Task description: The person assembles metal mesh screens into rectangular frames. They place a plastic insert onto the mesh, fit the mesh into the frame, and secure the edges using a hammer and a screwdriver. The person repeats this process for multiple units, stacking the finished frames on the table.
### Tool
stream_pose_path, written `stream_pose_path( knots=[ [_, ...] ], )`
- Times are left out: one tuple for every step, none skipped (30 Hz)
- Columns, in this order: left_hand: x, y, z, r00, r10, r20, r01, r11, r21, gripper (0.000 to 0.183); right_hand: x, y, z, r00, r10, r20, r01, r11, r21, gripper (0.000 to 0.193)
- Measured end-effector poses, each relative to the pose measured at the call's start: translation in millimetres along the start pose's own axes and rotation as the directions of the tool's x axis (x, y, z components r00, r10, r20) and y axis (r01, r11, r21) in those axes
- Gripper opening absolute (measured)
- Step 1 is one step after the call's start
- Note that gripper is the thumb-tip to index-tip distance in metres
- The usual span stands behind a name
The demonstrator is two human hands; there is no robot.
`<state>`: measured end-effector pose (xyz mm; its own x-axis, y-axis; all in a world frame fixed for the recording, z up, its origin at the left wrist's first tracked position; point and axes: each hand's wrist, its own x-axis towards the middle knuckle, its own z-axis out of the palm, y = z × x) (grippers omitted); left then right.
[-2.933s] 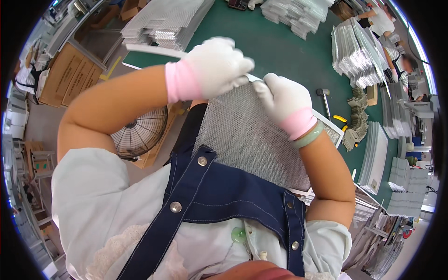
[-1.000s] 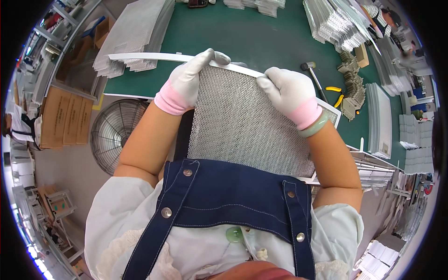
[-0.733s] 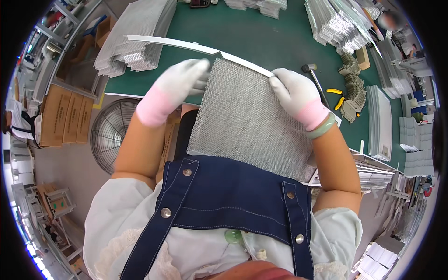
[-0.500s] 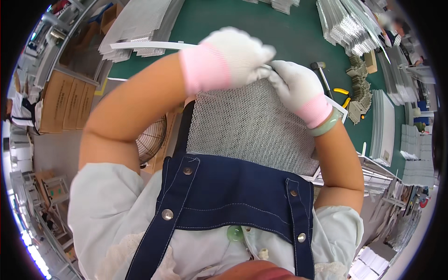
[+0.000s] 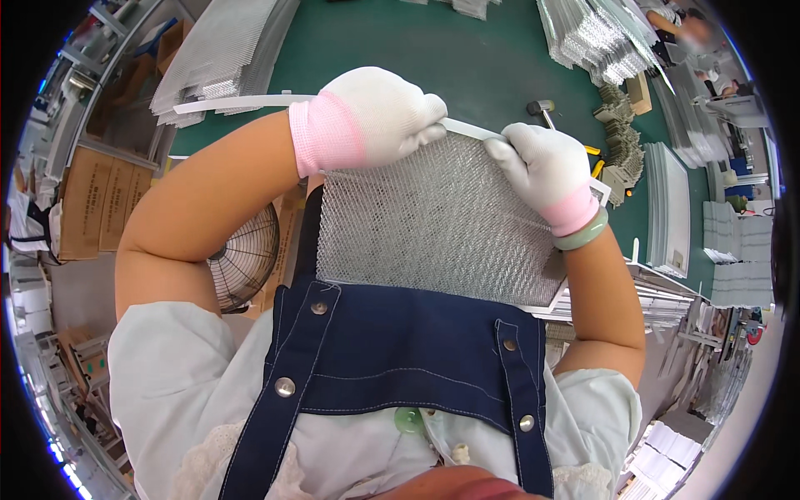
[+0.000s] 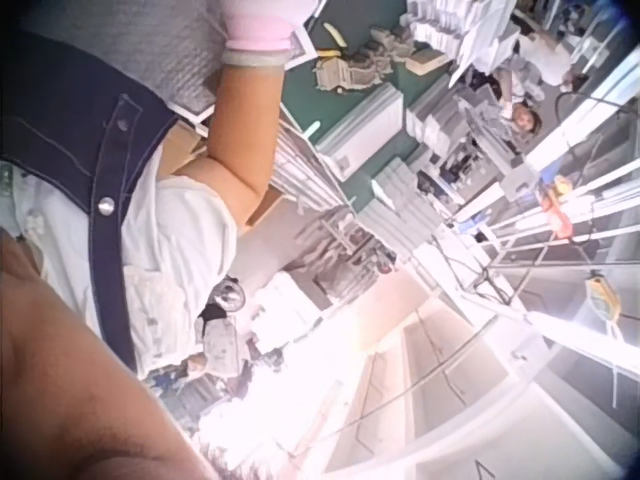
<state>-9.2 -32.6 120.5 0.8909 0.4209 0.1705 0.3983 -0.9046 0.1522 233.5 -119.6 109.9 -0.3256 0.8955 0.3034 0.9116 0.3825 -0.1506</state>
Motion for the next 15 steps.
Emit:
stream_pose_path(
  knots=[
    [-0.3, -0.7, 1.3, 1.0, 0.009, -0.018, -0.009, 1.0, 0.012, 0.022, -0.2, 0.2, 0.7, 1.0, -0.007, -0.017, 0.007, 1.0, 0.001, 0.036],
    [-0.3, -0.6, 1.5, 0.999, 0.019, -0.036, -0.018, 1.0, 0.024, 0.022, -1.3, 0.8, 0.8, 1.0, -0.009, -0.015, 0.01, 0.999, 0.043, 0.035],
    [0.5, -0.3, 0.7, 1.0, 0.002, -0.009, -0.002, 1.0, 0.024, 0.022, -1.9, 1.8, 1.9, 1.0, -0.009, -0.013, 0.01, 0.997, 0.082, 0.033],
    [0.7, 0.9, -0.3, 1.0, -0.015, 0.018, 0.015, 1.0, 0.025, 0.022, -2.5, 2.8, 3.4, 1.0, -0.009, -0.012, 0.011, 0.992, 0.122, 0.032],
    [1.1, 1.2, -1.1, 0.998, -0.033, 0.045, 0.031, 0.999, 0.026, 0.022, -3.4, 6.6, 5.6, 0.997, -0.026, -0.073, 0.038, 0.984, 0.172, 0.03],
    [0.3, 0.4, -0.1, 1.0, -0.02, 0.022, 0.02, 1.0, 0.014, 0.022, -4.9, 11.1, 7.9, 0.991, -0.041, -0.131, 0.069, 0.973, 0.222, 0.028],
    [-0.5, -1.5, 1.6, 1.0, -0.008, -0.001, 0.008, 1.0, 0.002, 0.022, -6.0, 12.7, 8.6, 0.981, -0.052, -0.19, 0.102, 0.958, 0.268, 0.027],
    [-1.1, -2.7, 3.2, 1.0, 0.005, -0.024, -0.006, 1.0, -0.01, 0.022, -8.0, 12.1, 6.5, 0.99, -0.032, -0.134, 0.064, 0.967, 0.247, 0.025],
    [-0.8, -3.1, 4.1, 1.0, 0.002, -0.024, -0.002, 1.0, -0.011, 0.023, -8.2, 9.4, 0.2, 0.997, -0.013, -0.077, 0.03, 0.975, 0.221, 0.024],
    [-0.3, -3.3, 4.9, 1.0, 0.0, -0.025, 0.0, 1.0, -0.012, 0.023, -8.8, 7.5, -3.4, 1.0, 0.009, -0.022, -0.005, 0.981, 0.193, 0.023],
    [0.3, -3.1, 5.8, 1.0, -0.002, -0.026, 0.002, 1.0, -0.014, 0.024, -9.4, 6.4, -3.3, 1.0, 0.022, -0.003, -0.021, 0.985, 0.173, 0.023],
    [2.8, -2.2, 7.5, 1.0, -0.019, -0.017, 0.019, 1.0, 0.0, 0.025, -10.7, 5.6, -3.4, 0.999, 0.04, 0.014, -0.042, 0.988, 0.148, 0.024],
    [4.9, -0.5, 9.6, 0.999, -0.036, -0.008, 0.036, 0.999, 0.014, 0.026, -12.1, 5.4, -3.1, 0.998, 0.06, 0.03, -0.063, 0.99, 0.123, 0.025],
    [7.2, 0.9, 12.2, 0.999, -0.053, 0.001, 0.053, 0.998, 0.028, 0.027, -12.8, 7.5, 0.0, 0.998, 0.062, 0.034, -0.067, 0.981, 0.184, 0.026],
    [10.6, 2.8, 17.0, 0.997, -0.075, 0.007, 0.074, 0.997, 0.037, 0.027, -14.6, 12.9, 5.3, 0.997, 0.067, 0.044, -0.075, 0.968, 0.24, 0.028]
  ],
)
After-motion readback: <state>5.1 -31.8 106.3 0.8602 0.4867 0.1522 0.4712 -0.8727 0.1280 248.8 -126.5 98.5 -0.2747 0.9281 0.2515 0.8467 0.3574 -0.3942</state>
